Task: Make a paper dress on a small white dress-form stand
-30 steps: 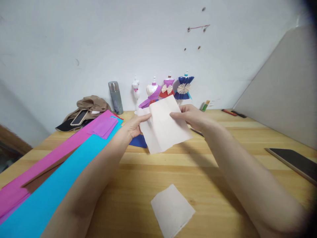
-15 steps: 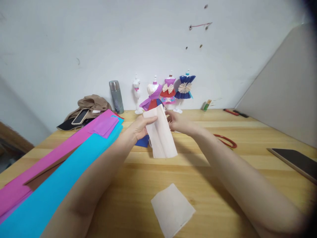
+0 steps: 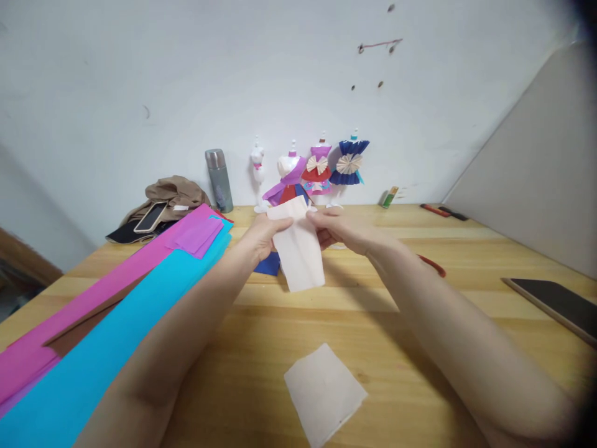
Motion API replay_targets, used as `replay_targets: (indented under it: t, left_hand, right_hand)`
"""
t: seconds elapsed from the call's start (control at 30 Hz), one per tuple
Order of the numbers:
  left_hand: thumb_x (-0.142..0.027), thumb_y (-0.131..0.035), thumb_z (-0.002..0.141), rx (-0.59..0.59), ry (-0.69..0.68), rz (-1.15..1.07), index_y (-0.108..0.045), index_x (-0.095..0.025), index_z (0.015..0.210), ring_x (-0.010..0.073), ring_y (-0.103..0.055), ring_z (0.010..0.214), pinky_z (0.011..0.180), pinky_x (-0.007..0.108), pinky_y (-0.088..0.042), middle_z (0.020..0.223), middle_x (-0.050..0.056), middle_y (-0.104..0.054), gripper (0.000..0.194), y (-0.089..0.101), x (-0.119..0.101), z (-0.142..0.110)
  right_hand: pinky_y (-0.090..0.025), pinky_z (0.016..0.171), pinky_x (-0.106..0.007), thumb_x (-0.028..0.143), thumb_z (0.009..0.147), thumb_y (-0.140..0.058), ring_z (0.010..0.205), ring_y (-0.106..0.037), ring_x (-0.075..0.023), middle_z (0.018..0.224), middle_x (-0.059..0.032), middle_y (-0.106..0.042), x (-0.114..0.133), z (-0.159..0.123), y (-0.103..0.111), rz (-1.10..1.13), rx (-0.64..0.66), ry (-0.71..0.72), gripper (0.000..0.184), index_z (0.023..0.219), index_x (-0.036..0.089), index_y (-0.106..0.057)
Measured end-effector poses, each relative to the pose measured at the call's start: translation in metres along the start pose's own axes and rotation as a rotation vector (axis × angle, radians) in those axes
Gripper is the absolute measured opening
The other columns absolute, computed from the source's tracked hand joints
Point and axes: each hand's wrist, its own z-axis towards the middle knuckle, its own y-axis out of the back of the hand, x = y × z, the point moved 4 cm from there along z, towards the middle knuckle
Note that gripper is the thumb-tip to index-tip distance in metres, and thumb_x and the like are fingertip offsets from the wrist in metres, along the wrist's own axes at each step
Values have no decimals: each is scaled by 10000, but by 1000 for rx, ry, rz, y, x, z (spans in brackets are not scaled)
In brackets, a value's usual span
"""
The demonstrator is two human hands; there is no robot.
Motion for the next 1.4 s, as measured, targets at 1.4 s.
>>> replay_targets:
  t: [1.4]
  left_hand:
    - [-376,-949,619,240,-21,142,-803,-187,946,271,-743,898,792,382,-601,954,104,-793,405,25,-32,4]
  right_hand:
    - [-423,587,-246,258,789,-724,629,-638,-124,692,6,-718,1,4,16,-27,-193,141,122,822,142,-744]
